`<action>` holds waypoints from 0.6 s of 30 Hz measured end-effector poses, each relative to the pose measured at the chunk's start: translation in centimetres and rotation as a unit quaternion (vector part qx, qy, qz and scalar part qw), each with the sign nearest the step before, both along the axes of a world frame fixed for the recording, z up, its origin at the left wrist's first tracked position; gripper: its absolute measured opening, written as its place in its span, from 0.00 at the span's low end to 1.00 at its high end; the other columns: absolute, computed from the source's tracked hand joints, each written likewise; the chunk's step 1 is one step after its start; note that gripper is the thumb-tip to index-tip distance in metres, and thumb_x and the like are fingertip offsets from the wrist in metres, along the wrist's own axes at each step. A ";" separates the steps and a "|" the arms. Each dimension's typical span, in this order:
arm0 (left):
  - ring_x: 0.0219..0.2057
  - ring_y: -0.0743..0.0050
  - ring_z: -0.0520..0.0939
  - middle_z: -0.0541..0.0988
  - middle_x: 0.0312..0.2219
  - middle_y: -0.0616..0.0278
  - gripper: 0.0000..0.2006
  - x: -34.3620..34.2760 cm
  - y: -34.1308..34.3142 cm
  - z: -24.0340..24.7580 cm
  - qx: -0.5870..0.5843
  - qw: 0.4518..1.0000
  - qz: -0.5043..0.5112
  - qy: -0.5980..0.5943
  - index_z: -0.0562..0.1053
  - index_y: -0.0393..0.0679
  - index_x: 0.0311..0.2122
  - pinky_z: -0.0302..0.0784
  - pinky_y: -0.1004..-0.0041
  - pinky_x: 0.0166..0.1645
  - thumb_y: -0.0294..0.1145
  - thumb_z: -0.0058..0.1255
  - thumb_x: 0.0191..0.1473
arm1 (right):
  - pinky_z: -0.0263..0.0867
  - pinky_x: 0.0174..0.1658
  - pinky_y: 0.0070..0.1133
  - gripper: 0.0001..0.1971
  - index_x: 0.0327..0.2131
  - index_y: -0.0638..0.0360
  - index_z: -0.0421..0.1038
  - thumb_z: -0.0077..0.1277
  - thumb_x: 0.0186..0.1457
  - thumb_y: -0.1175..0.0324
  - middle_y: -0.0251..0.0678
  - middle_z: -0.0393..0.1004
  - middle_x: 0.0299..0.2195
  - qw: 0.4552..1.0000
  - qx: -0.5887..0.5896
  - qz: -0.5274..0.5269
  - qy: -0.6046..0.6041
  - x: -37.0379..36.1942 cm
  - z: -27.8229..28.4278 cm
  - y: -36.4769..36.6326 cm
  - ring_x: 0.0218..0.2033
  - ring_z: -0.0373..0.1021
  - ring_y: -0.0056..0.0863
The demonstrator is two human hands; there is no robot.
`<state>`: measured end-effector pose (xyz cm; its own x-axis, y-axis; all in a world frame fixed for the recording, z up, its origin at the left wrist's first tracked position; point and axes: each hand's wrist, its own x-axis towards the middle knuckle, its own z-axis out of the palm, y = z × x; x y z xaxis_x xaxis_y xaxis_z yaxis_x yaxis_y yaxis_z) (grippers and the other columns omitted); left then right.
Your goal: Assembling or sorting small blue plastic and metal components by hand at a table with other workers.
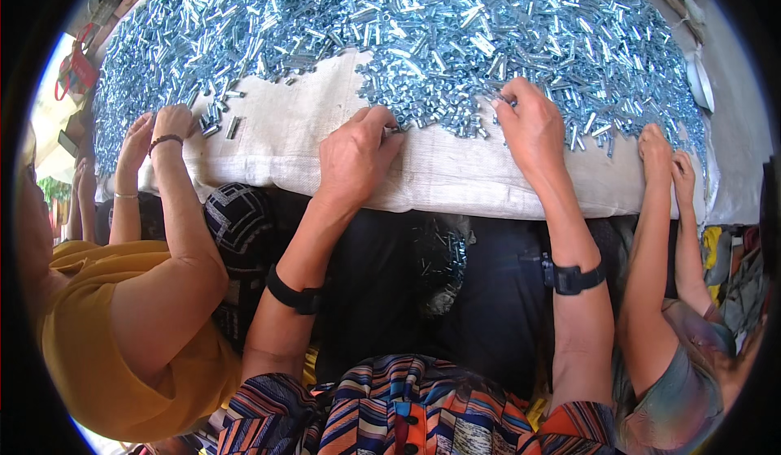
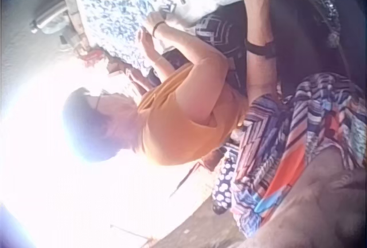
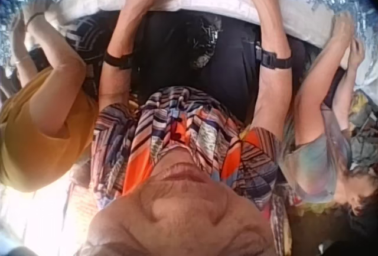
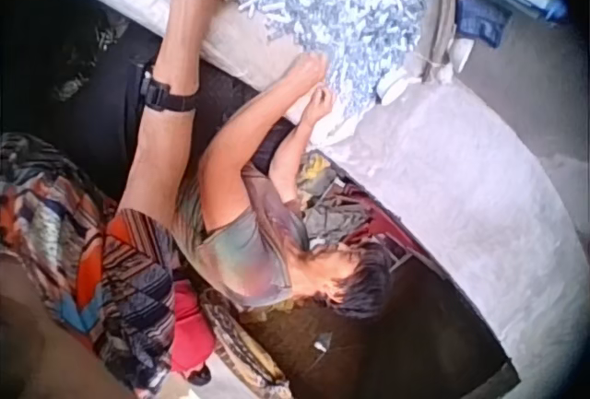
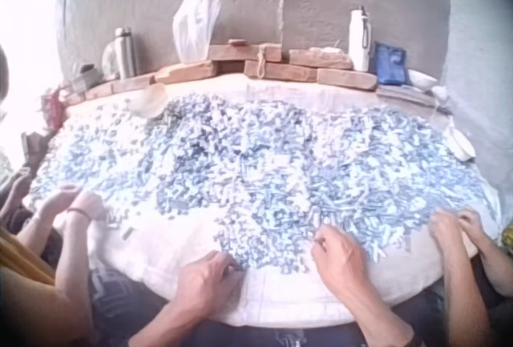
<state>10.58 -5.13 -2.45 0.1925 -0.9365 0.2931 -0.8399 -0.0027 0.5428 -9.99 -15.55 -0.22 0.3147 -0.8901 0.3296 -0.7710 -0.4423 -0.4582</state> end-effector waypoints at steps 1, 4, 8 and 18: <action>0.25 0.61 0.77 0.76 0.24 0.58 0.09 -0.1 -0.2 0.0 0.014 1.000 0.008 -0.014 0.72 0.41 0.30 0.70 0.67 0.30 0.32 0.57 0.44 | 0.65 0.32 0.34 0.06 0.30 0.61 0.68 0.51 0.48 0.70 0.46 0.73 0.26 0.998 0.050 -0.006 -0.044 -0.1 0.2 0.5 0.30 0.71 0.46; 0.27 0.52 0.78 0.76 0.25 0.55 0.09 -0.3 -0.7 0.0 0.033 0.999 0.024 -0.029 0.71 0.43 0.28 0.70 0.59 0.30 0.35 0.56 0.43 | 0.65 0.29 0.25 0.06 0.30 0.63 0.68 0.52 0.48 0.72 0.41 0.74 0.23 0.981 0.105 0.025 -0.161 -0.7 -0.1 2.1 0.26 0.71 0.31; 0.27 0.49 0.78 0.76 0.25 0.54 0.09 0.4 -0.9 0.3 0.061 0.997 0.014 -0.037 0.71 0.42 0.27 0.70 0.57 0.30 0.36 0.56 0.44 | 0.61 0.28 0.15 0.04 0.31 0.65 0.68 0.51 0.51 0.76 0.30 0.70 0.21 0.930 0.214 0.048 -0.295 -0.9 0.1 5.0 0.23 0.64 0.14; 0.28 0.51 0.77 0.75 0.27 0.55 0.05 0.7 0.6 0.2 0.012 0.998 0.032 -0.050 0.71 0.43 0.29 0.72 0.59 0.32 0.30 0.50 0.44 | 0.62 0.28 0.12 0.03 0.33 0.64 0.67 0.48 0.54 0.77 0.29 0.69 0.24 0.857 0.358 0.080 -0.361 -2.5 1.0 10.0 0.23 0.64 0.12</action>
<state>11.30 -4.57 -2.20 0.2220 -0.9306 0.2910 -0.8879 -0.0696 0.4548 -12.52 -5.50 0.80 0.3961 -0.9100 -0.1220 -0.1269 0.0774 -0.9889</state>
